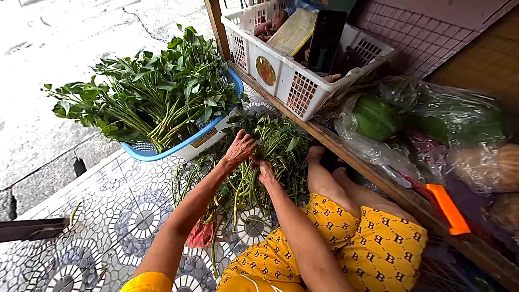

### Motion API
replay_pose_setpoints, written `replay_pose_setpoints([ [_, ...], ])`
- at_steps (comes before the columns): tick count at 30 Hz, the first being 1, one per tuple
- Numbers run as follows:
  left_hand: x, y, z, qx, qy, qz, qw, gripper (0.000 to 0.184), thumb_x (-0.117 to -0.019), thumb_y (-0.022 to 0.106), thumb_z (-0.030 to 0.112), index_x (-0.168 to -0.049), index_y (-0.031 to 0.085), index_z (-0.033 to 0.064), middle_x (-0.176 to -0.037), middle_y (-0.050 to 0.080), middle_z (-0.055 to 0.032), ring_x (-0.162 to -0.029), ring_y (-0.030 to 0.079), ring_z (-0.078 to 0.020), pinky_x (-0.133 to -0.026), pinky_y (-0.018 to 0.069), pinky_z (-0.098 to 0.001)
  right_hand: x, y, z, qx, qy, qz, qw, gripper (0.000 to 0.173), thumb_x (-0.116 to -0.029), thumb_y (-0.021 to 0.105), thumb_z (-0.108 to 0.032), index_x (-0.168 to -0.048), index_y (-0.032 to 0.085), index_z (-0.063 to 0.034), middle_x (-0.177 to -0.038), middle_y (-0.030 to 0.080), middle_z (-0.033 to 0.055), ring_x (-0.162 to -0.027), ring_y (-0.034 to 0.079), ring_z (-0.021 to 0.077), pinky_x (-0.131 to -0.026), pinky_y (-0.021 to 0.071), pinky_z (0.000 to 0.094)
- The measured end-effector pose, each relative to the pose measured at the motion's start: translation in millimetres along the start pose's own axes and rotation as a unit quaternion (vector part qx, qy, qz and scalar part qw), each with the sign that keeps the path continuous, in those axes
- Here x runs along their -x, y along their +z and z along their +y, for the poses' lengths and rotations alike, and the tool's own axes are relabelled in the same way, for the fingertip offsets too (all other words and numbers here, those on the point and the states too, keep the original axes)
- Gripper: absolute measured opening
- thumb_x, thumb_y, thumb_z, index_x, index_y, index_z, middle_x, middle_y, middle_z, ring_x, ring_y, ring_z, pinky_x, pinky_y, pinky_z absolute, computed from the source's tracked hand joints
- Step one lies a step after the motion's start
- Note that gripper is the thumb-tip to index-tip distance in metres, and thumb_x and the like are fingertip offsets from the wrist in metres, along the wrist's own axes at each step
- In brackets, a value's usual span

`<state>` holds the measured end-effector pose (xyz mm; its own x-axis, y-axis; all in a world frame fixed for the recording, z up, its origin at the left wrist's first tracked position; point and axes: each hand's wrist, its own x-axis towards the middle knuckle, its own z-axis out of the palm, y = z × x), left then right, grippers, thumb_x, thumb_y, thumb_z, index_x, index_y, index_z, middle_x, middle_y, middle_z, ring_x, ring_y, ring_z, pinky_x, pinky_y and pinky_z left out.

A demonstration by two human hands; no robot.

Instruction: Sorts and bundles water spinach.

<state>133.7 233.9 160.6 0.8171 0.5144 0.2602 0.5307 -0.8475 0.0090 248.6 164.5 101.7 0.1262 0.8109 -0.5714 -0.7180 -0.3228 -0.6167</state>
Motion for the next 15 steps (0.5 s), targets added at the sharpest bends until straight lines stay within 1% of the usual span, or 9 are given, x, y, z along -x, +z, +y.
replay_pose_setpoints([
  [4,3,-2,-7,-0.026,0.058,-0.009,0.998,0.01,-0.0932,0.065,-0.002,-0.095,0.075,0.0026,-0.094,0.073,-0.0134,-0.1,0.069,-0.0348,-0.113,0.0336,-0.0641,0,0,-1,0.013,0.003,0.002,1.0,0.013,-0.0967,0.066,0.0,-0.107,0.062,0.0077,-0.083,0.068,0.0136,-0.051,0.055,0.0124,-0.049,0.0505,0.0247],
  [6,7,1,-6,-0.037,0.054,0.006,0.998,0.006,-0.0926,0.068,0.003,-0.089,0.072,0.0016,-0.089,0.071,-0.014,-0.096,0.069,-0.0342,-0.111,0.0366,-0.0618,1,-2,0,0.023,0.008,0.006,1.0,0.014,-0.0963,0.067,-0.001,-0.107,0.063,0.0069,-0.081,0.068,0.0131,-0.051,0.055,0.0128,-0.049,0.0511,0.0252],
  [7,8,3,-3,-0.025,0.029,0.011,0.999,0.007,-0.0925,0.068,0.005,-0.088,0.071,0.0001,-0.089,0.07,-0.0156,-0.095,0.069,-0.035,-0.11,0.0383,-0.0604,1,-2,-1,0.028,0.008,0.006,1.0,0.014,-0.0964,0.067,-0.001,-0.108,0.063,0.0063,-0.08,0.066,0.0125,-0.051,0.055,0.013,-0.05,0.0515,0.0256],
  [8,9,5,0,0.008,-0.017,0.015,1.0,0.01,-0.0926,0.068,0.007,-0.09,0.071,-0.0021,-0.09,0.071,-0.0182,-0.096,0.07,-0.037,-0.109,0.0401,-0.0592,1,-2,-2,0.038,0.007,0.006,0.999,0.015,-0.0965,0.067,-0.002,-0.109,0.062,0.0053,-0.079,0.065,0.0113,-0.051,0.055,0.0129,-0.051,0.052,0.0258],
  [9,11,7,4,0.063,-0.085,0.011,0.994,0.014,-0.0942,0.066,0.008,-0.095,0.071,-0.0049,-0.095,0.071,-0.022,-0.1,0.068,-0.0399,-0.108,0.041,-0.0578,1,-1,-3,0.046,0.008,0.006,0.999,0.017,-0.0962,0.067,-0.003,-0.11,0.062,0.0051,-0.079,0.064,0.011,-0.053,0.055,0.0132,-0.053,0.0522,0.0263],
  [11,12,12,7,0.177,-0.23,0.014,0.957,0.023,-0.1001,0.057,0.011,-0.107,0.069,-0.0079,-0.106,0.068,-0.0268,-0.106,0.066,-0.0429,-0.102,0.0458,-0.0572,2,-1,-2,0.06,0.013,0.004,0.998,0.022,-0.0946,0.071,-0.004,-0.112,0.061,0.006,-0.083,0.067,0.0127,-0.056,0.057,0.0134,-0.054,0.0526,0.0261],
  [12,12,12,8,0.21,-0.281,0.017,0.936,0.028,-0.1032,0.052,0.014,-0.111,0.068,-0.0077,-0.109,0.067,-0.0275,-0.107,0.065,-0.0437,-0.098,0.0475,-0.0592,3,0,-1,0.067,0.018,0.002,0.998,0.025,-0.0945,0.071,-0.004,-0.114,0.061,0.0065,-0.086,0.068,0.0135,-0.057,0.058,0.0131,-0.055,0.0523,0.0258],
  [13,13,12,8,0.214,-0.31,0.019,0.926,0.031,-0.1055,0.049,0.018,-0.111,0.069,-0.0069,-0.11,0.068,-0.0274,-0.107,0.065,-0.0442,-0.097,0.0479,-0.0609,4,-1,0,0.075,0.023,0.001,0.997,0.026,-0.0947,0.071,-0.005,-0.115,0.06,0.0067,-0.088,0.069,0.0136,-0.057,0.058,0.0126,-0.055,0.0524,0.0255],
  [15,14,14,11,0.196,-0.342,0.002,0.919,0.042,-0.1104,0.043,0.027,-0.109,0.071,-0.0053,-0.112,0.069,-0.027,-0.111,0.064,-0.0444,-0.1,0.045,-0.0614,5,-2,2,0.081,0.03,0.004,0.996,0.024,-0.0948,0.071,-0.006,-0.113,0.062,0.0073,-0.086,0.069,0.0136,-0.055,0.057,0.0128,-0.053,0.0522,0.0254],
])
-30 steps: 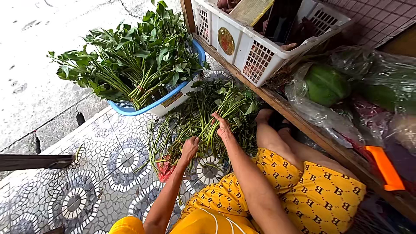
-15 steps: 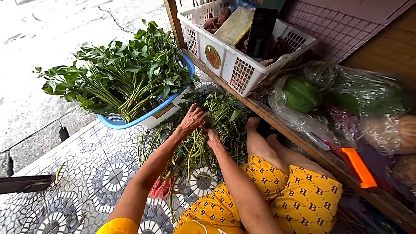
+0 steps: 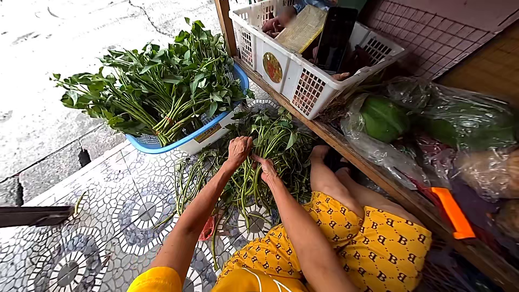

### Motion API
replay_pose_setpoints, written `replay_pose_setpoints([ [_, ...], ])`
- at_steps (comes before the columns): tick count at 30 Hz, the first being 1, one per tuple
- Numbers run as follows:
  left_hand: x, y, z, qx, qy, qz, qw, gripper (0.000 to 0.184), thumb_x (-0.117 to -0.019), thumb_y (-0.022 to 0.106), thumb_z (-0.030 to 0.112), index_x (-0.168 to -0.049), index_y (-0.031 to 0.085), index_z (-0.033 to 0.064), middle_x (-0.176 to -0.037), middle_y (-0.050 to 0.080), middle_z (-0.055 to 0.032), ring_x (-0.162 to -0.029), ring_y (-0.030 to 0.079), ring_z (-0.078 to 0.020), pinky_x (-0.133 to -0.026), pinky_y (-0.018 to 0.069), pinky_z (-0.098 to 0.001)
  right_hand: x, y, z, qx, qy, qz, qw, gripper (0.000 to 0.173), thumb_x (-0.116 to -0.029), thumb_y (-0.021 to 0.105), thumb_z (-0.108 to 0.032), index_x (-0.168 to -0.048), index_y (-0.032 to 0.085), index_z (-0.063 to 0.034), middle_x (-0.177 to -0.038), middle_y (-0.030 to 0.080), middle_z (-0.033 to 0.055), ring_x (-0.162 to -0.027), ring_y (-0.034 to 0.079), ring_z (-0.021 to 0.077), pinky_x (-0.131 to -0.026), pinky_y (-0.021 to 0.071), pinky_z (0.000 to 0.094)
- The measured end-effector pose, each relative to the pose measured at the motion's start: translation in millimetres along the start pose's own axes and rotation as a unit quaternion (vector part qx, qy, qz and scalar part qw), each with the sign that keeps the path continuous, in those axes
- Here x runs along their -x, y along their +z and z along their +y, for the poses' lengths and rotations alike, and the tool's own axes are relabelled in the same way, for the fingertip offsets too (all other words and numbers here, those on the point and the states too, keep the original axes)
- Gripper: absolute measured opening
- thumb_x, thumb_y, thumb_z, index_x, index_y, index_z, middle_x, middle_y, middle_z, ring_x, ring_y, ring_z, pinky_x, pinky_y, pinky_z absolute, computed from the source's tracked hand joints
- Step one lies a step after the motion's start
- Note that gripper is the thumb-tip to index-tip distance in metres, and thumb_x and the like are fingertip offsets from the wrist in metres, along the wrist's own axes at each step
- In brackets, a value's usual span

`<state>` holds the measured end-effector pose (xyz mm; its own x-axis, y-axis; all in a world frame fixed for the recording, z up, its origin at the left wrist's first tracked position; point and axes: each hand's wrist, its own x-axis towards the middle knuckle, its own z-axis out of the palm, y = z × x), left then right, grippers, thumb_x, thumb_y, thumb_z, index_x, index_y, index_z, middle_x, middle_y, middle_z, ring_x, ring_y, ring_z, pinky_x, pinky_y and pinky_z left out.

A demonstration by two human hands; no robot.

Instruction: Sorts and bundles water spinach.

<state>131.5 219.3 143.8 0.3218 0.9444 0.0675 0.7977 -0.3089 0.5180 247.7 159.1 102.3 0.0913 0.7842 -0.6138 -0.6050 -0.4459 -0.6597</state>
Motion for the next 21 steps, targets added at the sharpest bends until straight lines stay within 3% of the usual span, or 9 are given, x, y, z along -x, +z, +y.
replay_pose_setpoints([
  [2,4,2,-2,0.026,-0.059,-0.044,0.997,0.049,-0.1116,0.04,0.035,-0.129,0.063,-0.0042,-0.129,0.063,-0.0285,-0.122,0.058,-0.0459,-0.104,0.0427,-0.0619,-1,1,0,-0.01,-0.001,0.003,1.0,0.023,-0.0954,0.07,-0.006,-0.112,0.061,0.0073,-0.085,0.068,0.0139,-0.054,0.057,0.0135,-0.053,0.0524,0.0258],
  [4,12,2,-8,0.137,-0.139,-0.135,0.972,0.05,-0.1114,0.042,0.035,-0.147,0.046,-0.0006,-0.137,0.058,-0.0276,-0.125,0.059,-0.0422,-0.106,0.0452,-0.0594,-1,2,-4,-0.042,-0.005,0.011,0.999,0.02,-0.0979,0.067,-0.006,-0.113,0.061,0.0059,-0.085,0.066,0.0128,-0.056,0.057,0.0137,-0.055,0.0532,0.0261],
  [6,33,11,-23,0.253,-0.17,-0.239,0.922,0.045,-0.1109,0.044,0.029,-0.144,0.049,-0.0003,-0.126,0.065,-0.0219,-0.111,0.066,-0.0299,-0.099,0.0524,-0.0473,-1,-1,-9,-0.077,-0.015,0.023,0.997,0.016,-0.0998,0.065,-0.009,-0.11,0.063,0.0039,-0.086,0.069,0.0109,-0.057,0.058,0.0126,-0.056,0.0533,0.0259],
  [8,60,17,-32,0.317,-0.167,-0.27,0.894,0.036,-0.1088,0.048,0.021,-0.134,0.059,-0.001,-0.114,0.07,-0.0135,-0.098,0.069,-0.0169,-0.091,0.0558,-0.036,-3,-4,-12,-0.093,-0.024,0.03,0.995,0.016,-0.1016,0.064,-0.012,-0.112,0.063,-0.0001,-0.09,0.069,0.0083,-0.057,0.057,0.0111,-0.055,0.0526,0.0254],
  [11,84,20,-25,0.324,-0.207,-0.147,0.911,0.031,-0.1068,0.054,0.019,-0.129,0.065,0.0003,-0.108,0.072,-0.0124,-0.088,0.071,-0.0152,-0.083,0.059,-0.0339,-4,-5,-8,-0.077,-0.036,0.045,0.995,0.021,-0.1005,0.066,-0.014,-0.119,0.063,-0.0048,-0.091,0.065,0.0057,-0.061,0.058,0.0112,-0.057,0.0534,0.0261],
  [14,84,22,-7,0.278,-0.204,-0.043,0.938,0.032,-0.1015,0.065,0.02,-0.127,0.068,0.0011,-0.113,0.068,-0.0176,-0.091,0.068,-0.0217,-0.085,0.0578,-0.0385,-6,-1,0,-0.018,-0.044,0.056,0.997,0.027,-0.0983,0.071,-0.019,-0.119,0.064,-0.0025,-0.093,0.063,0.0072,-0.068,0.058,0.0132,-0.064,0.0533,0.0293],
  [16,79,28,2,0.262,-0.182,-0.012,0.948,0.031,-0.0997,0.067,0.02,-0.125,0.071,0.0026,-0.111,0.068,-0.0182,-0.092,0.068,-0.0239,-0.084,0.0574,-0.0405,-3,3,2,0.008,-0.034,0.071,0.997,0.035,-0.0963,0.074,-0.024,-0.119,0.062,0.0011,-0.103,0.064,0.0131,-0.089,0.06,0.0192,-0.082,0.0525,0.0367],
  [18,77,36,7,0.248,-0.166,0.002,0.954,0.029,-0.0991,0.068,0.02,-0.123,0.072,0.0045,-0.109,0.069,-0.0175,-0.092,0.068,-0.025,-0.085,0.0575,-0.042,0,4,3,0.01,-0.028,0.075,0.997,0.047,-0.0969,0.073,-0.028,-0.127,0.058,0.004,-0.119,0.063,0.0202,-0.108,0.06,0.0257,-0.096,0.0497,0.0425],
  [21,77,44,12,0.213,-0.149,-0.014,0.966,0.033,-0.0991,0.068,0.022,-0.128,0.071,0.0056,-0.11,0.068,-0.0193,-0.094,0.068,-0.028,-0.089,0.0556,-0.0448,-6,-4,6,-0.005,-0.029,0.072,0.997,0.056,-0.098,0.072,-0.032,-0.136,0.051,0.0044,-0.128,0.06,0.0236,-0.115,0.059,0.0291,-0.1,0.05,0.045],
])
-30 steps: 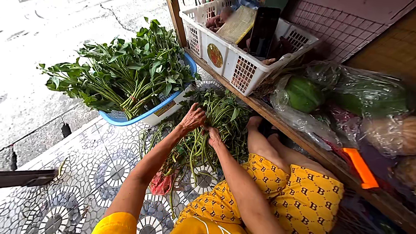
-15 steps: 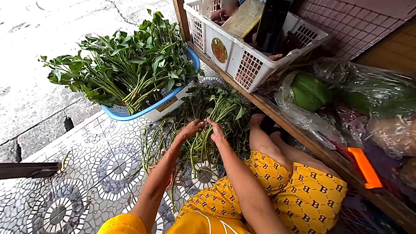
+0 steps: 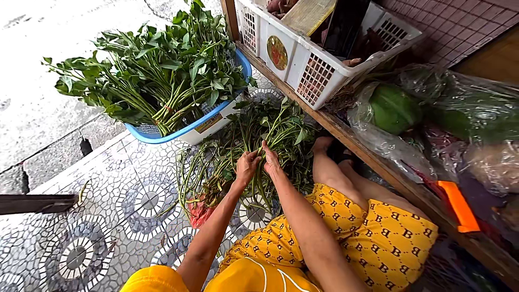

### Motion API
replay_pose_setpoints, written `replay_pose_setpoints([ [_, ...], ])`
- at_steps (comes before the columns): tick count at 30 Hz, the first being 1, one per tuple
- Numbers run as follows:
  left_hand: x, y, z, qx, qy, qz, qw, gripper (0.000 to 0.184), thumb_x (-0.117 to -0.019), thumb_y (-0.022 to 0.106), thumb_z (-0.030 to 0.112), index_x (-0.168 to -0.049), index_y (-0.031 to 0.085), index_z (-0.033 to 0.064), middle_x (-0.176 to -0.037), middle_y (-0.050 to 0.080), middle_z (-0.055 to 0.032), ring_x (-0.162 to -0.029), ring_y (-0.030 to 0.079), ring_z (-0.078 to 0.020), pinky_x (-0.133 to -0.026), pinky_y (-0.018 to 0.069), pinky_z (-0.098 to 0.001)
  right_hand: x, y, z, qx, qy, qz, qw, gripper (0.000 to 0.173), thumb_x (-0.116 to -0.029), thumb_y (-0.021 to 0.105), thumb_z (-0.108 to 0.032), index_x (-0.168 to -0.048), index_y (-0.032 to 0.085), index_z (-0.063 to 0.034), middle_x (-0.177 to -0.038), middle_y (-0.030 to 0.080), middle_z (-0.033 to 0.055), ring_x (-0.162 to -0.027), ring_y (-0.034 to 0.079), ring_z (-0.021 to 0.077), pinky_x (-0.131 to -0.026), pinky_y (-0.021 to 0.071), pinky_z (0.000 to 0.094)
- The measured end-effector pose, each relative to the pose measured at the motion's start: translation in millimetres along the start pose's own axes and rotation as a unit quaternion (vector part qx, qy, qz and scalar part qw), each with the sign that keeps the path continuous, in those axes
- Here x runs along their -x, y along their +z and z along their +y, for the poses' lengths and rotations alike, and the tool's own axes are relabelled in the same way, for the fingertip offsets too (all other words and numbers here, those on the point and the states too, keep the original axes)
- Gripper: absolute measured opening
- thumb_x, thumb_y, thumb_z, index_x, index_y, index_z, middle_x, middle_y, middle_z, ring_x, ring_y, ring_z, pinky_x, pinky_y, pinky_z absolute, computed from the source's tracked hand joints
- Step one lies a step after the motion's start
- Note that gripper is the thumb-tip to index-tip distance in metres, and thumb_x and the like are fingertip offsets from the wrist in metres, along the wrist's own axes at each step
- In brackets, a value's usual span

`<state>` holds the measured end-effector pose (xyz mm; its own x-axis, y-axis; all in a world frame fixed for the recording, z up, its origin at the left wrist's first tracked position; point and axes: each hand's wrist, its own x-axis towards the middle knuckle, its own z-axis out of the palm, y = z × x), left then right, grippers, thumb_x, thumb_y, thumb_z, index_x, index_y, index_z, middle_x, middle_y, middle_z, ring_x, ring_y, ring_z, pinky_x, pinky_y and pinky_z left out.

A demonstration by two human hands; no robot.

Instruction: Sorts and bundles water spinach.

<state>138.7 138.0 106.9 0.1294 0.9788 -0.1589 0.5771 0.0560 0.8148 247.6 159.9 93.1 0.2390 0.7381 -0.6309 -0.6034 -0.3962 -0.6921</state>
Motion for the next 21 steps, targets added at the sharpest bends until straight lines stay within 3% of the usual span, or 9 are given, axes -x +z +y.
replay_pose_setpoints([
  [4,11,4,9,-0.103,0.014,-0.025,0.994,0.04,-0.1038,0.059,0.029,-0.138,0.066,0.0093,-0.119,0.068,-0.0223,-0.104,0.067,-0.036,-0.096,0.0515,-0.0526,-2,-3,1,0.001,0.003,0.006,1.0,0.053,-0.0962,0.074,-0.029,-0.132,0.052,0.0032,-0.116,0.062,0.0178,-0.1,0.06,0.0228,-0.09,0.0521,0.0391],
  [7,26,7,12,-0.149,0.032,-0.008,0.988,0.039,-0.1057,0.055,0.03,-0.138,0.066,0.0105,-0.12,0.068,-0.0222,-0.103,0.069,-0.037,-0.091,0.0536,-0.053,4,0,-7,-0.005,0.002,0.019,1.0,0.043,-0.0948,0.076,-0.028,-0.121,0.058,0.0015,-0.1,0.062,0.012,-0.084,0.059,0.018,-0.078,0.0532,0.0352],
  [9,37,10,6,-0.155,0.06,0.021,0.986,0.038,-0.1059,0.055,0.028,-0.135,0.068,0.0071,-0.116,0.069,-0.0227,-0.1,0.07,-0.037,-0.087,0.0557,-0.0517,5,2,-14,-0.037,0.0,0.027,0.999,0.029,-0.0953,0.075,-0.027,-0.107,0.06,-0.0047,-0.08,0.059,0.0034,-0.061,0.057,0.0109,-0.059,0.0538,0.0268],
  [10,42,11,2,-0.154,0.068,0.031,0.985,0.038,-0.106,0.055,0.027,-0.134,0.068,0.0055,-0.115,0.069,-0.0232,-0.098,0.07,-0.0373,-0.086,0.0562,-0.0514,5,2,-15,-0.056,0.002,0.022,0.998,0.024,-0.0962,0.074,-0.026,-0.102,0.06,-0.0071,-0.075,0.058,0.0012,-0.057,0.056,0.0098,-0.055,0.0534,0.0257],
  [14,57,12,-14,-0.16,0.08,0.05,0.983,0.038,-0.1049,0.057,0.025,-0.134,0.068,0.0037,-0.114,0.07,-0.0235,-0.095,0.071,-0.0381,-0.082,0.0577,-0.0514,0,-3,-11,-0.067,0.003,0.019,0.998,0.02,-0.0953,0.074,-0.023,-0.096,0.061,-0.0079,-0.07,0.057,-0.0001,-0.054,0.055,0.0094,-0.053,0.0529,0.0251],
  [17,60,10,-17,-0.159,0.093,0.044,0.982,0.038,-0.1043,0.058,0.023,-0.135,0.067,0.0021,-0.115,0.069,-0.0243,-0.095,0.071,-0.0384,-0.082,0.0579,-0.0503,0,-4,-9,-0.047,-0.001,0.0,0.999,0.023,-0.0936,0.075,-0.014,-0.111,0.063,-0.0053,-0.074,0.061,0.0019,-0.056,0.058,0.0103,-0.055,0.0541,0.0261],
  [19,58,5,-17,-0.14,0.096,0.024,0.985,0.038,-0.1046,0.057,0.027,-0.132,0.069,0.0031,-0.113,0.07,-0.0236,-0.095,0.071,-0.0378,-0.084,0.0572,-0.0514,0,-5,-10,-0.05,0.002,-0.02,0.999,0.021,-0.0972,0.069,-0.009,-0.116,0.061,-0.0037,-0.08,0.064,0.0041,-0.061,0.062,0.0121,-0.059,0.0564,0.028],
  [21,47,-4,-19,-0.119,0.075,0.018,0.99,0.042,-0.1057,0.052,0.036,-0.118,0.076,0.0043,-0.104,0.074,-0.0195,-0.096,0.072,-0.035,-0.087,0.0549,-0.0532,-2,-6,-13,-0.065,0.026,-0.031,0.997,0.02,-0.1022,0.063,-0.013,-0.119,0.06,-0.0029,-0.087,0.067,0.0072,-0.069,0.067,0.0167,-0.063,0.0596,0.0327],
])
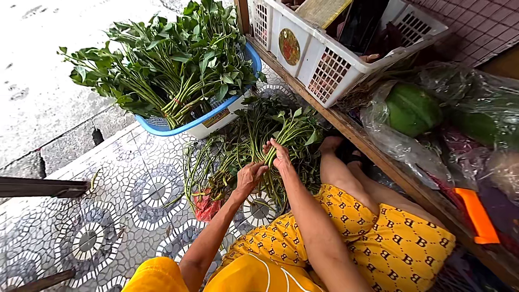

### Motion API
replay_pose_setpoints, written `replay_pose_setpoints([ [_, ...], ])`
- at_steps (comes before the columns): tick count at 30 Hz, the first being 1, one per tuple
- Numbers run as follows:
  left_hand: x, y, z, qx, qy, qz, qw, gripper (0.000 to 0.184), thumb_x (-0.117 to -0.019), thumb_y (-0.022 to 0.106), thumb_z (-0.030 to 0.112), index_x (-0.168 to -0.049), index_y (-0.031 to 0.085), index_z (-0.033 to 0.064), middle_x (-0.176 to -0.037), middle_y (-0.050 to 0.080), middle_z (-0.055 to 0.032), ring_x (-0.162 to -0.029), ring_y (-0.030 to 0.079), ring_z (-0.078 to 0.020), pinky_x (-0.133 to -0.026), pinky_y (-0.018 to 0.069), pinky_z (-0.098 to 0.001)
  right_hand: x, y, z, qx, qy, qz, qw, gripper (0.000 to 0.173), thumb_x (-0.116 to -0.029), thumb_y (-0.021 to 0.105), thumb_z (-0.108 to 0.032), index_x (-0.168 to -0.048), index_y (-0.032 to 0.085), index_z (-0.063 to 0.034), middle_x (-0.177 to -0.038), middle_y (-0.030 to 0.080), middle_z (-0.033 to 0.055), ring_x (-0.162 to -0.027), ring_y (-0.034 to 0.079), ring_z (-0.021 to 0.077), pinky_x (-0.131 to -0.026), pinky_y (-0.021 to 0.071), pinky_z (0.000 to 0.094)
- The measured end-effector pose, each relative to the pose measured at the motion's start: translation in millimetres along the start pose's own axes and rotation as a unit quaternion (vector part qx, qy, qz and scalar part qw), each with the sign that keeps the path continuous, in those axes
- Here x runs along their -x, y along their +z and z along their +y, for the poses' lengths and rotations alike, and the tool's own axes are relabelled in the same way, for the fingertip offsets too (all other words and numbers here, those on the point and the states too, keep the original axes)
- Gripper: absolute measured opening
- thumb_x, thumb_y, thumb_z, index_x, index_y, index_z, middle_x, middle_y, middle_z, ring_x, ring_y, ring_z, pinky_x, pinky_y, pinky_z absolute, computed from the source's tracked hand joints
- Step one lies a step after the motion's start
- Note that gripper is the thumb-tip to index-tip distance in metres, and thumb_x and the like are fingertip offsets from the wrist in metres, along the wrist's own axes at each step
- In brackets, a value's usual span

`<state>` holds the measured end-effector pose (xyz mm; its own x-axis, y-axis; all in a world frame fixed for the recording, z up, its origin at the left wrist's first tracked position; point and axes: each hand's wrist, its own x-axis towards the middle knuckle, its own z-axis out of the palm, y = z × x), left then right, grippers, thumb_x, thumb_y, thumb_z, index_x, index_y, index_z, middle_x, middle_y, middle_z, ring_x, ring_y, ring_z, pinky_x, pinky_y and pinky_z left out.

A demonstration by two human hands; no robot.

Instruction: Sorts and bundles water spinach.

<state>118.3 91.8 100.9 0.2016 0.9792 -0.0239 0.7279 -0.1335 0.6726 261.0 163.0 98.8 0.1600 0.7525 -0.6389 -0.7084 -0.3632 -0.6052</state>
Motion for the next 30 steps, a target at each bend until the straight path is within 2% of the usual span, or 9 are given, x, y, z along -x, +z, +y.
replay_pose_setpoints([
  [2,-25,-4,-18,0.016,-0.081,0.003,0.997,0.045,-0.1076,0.047,0.035,-0.11,0.075,0.0006,-0.104,0.073,-0.0199,-0.101,0.069,-0.035,-0.093,0.0512,-0.0551,1,2,-3,0.003,0.016,0.023,1.0,0.019,-0.1015,0.065,-0.019,-0.112,0.061,-0.0034,-0.082,0.065,0.006,-0.064,0.065,0.0166,-0.061,0.0597,0.0332],
  [6,-81,20,-80,0.06,-0.235,-0.009,0.97,0.034,-0.1069,0.052,0.024,-0.129,0.066,0.0028,-0.122,0.069,-0.0208,-0.118,0.065,-0.0362,-0.104,0.0469,-0.0554,4,4,-9,0.013,0.022,0.047,0.999,0.023,-0.0998,0.068,-0.026,-0.087,0.055,-0.0118,-0.063,0.049,-0.0021,-0.046,0.049,0.0086,-0.046,0.0506,0.0249],
  [10,-107,42,-97,0.048,-0.262,-0.117,0.957,0.051,-0.102,0.06,0.045,-0.134,0.063,0.0046,-0.128,0.067,-0.0208,-0.122,0.062,-0.037,-0.105,0.0455,-0.059,2,3,-11,-0.004,0.017,0.076,0.997,0.02,-0.0997,0.068,-0.019,-0.089,0.055,-0.0079,-0.061,0.047,-0.0002,-0.044,0.047,0.0098,-0.044,0.0497,0.024],
  [14,-113,34,-73,-0.014,-0.29,-0.11,0.951,0.039,-0.1022,0.057,0.028,-0.133,0.063,0.003,-0.131,0.064,-0.0228,-0.126,0.06,-0.0385,-0.104,0.0459,-0.0584,3,2,-12,-0.01,0.019,0.084,0.996,0.017,-0.1012,0.065,-0.016,-0.09,0.055,-0.0072,-0.061,0.047,0.0001,-0.044,0.048,0.0099,-0.045,0.0501,0.024],
  [17,-108,14,-51,0.064,-0.262,0.0,0.963,0.037,-0.1059,0.05,0.014,-0.138,0.049,-0.0056,-0.121,0.065,-0.0288,-0.115,0.064,-0.0413,-0.101,0.0489,-0.0559,2,3,-11,-0.011,0.011,0.084,0.996,0.016,-0.1005,0.066,-0.017,-0.092,0.058,-0.0065,-0.063,0.05,0.0005,-0.046,0.049,0.0098,-0.046,0.0502,0.0239],
  [21,-69,-12,-21,0.111,-0.161,0.089,0.977,0.031,-0.1085,0.044,0.011,-0.135,0.05,-0.0042,-0.104,0.067,-0.0231,-0.091,0.069,-0.0333,-0.088,0.0549,-0.0497,0,4,-5,0.004,-0.001,0.063,0.998,0.017,-0.1001,0.068,-0.018,-0.104,0.061,-0.0033,-0.074,0.058,0.0046,-0.054,0.055,0.012,-0.05,0.052,0.0258],
  [24,-37,-7,-32,0.12,-0.093,0.093,0.984,0.031,-0.1071,0.044,0.01,-0.131,0.053,-0.0081,-0.103,0.068,-0.0208,-0.087,0.069,-0.0261,-0.085,0.0566,-0.0414,3,7,-1,0.035,0.004,0.023,0.999,0.019,-0.1009,0.066,-0.016,-0.113,0.064,-0.0018,-0.089,0.068,0.0081,-0.065,0.062,0.0127,-0.056,0.0525,0.0255],
  [27,-7,-3,-30,0.081,-0.017,0.037,0.996,0.031,-0.1031,0.05,0.012,-0.124,0.06,-0.0091,-0.108,0.069,-0.0225,-0.095,0.07,-0.0301,-0.089,0.0563,-0.0449,4,6,4,0.053,0.011,0.0,0.999,0.022,-0.0989,0.069,-0.014,-0.117,0.065,-0.0016,-0.099,0.07,0.0102,-0.076,0.065,0.0153,-0.064,0.0544,0.0281],
  [30,0,-16,-23,0.034,-0.11,-0.065,0.991,0.039,-0.1068,0.047,0.022,-0.137,0.056,-0.0005,-0.119,0.069,-0.0215,-0.107,0.068,-0.0362,-0.095,0.0529,-0.056,1,4,7,0.052,0.015,0.007,0.998,0.027,-0.0961,0.071,-0.008,-0.12,0.062,0.0023,-0.099,0.068,0.0142,-0.075,0.065,0.0172,-0.062,0.0546,0.028],
])
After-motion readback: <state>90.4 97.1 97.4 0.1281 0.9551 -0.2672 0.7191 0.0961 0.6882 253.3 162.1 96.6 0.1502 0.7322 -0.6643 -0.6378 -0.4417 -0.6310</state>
